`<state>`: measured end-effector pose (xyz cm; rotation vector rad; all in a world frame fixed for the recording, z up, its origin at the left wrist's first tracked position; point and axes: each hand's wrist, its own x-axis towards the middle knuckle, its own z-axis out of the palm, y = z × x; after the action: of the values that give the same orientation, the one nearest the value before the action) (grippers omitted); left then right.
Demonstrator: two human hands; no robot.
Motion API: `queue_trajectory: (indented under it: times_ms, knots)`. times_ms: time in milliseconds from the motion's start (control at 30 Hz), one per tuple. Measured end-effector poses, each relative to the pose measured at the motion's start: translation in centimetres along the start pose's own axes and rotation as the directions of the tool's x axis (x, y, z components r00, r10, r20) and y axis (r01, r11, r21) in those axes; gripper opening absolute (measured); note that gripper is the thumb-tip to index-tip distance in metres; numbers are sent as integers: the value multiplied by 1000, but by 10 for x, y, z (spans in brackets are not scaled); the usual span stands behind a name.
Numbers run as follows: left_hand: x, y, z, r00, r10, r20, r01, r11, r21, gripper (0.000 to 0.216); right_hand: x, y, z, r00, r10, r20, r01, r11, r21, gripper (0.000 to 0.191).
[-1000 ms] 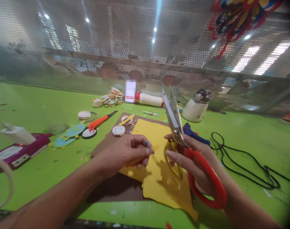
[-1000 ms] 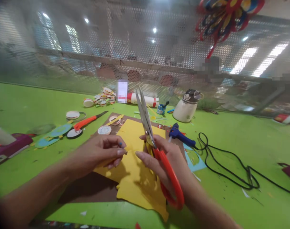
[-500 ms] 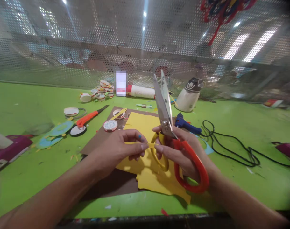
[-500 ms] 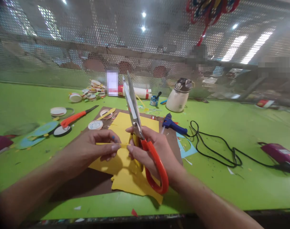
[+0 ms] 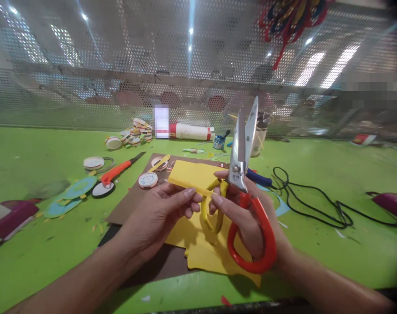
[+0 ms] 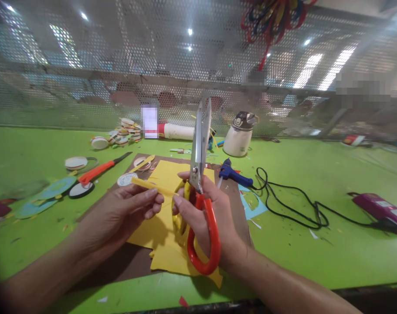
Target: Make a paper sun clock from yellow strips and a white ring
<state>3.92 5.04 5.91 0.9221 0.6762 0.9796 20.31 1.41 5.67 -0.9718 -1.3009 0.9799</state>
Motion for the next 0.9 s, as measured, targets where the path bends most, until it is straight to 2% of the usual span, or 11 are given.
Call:
queue_trajectory:
  times_ms: [167, 300, 400, 533, 633, 900]
  knots:
    - [-2, -1, -1, 999, -13, 34, 11, 998, 54, 14, 0, 0, -2, 1000, 5, 27, -5, 1000, -11, 31]
    - [-3, 1, -2, 999, -18, 38, 17, 999, 35, 13, 2, -1, -5, 996, 60, 65, -59, 998, -15, 31]
    - [-3, 2, -1, 999, 4, 33, -5, 999, 41, 10, 3, -1, -7, 993, 89, 78, -91, 996, 13, 32]
    - [-3, 0, 1, 996, 2, 92, -12, 995, 103, 11, 3, 1, -7, 992, 98, 76, -102, 993, 60, 33]
    - [-3, -2, 2, 998, 1, 70, -8, 994, 109, 12, 3, 1, -5, 992, 94, 85, -100, 992, 75, 33]
    - [-4, -4, 3, 998, 17, 64, -22, 997, 70, 10, 1, -1, 1, 998, 57, 7, -57, 998, 23, 32]
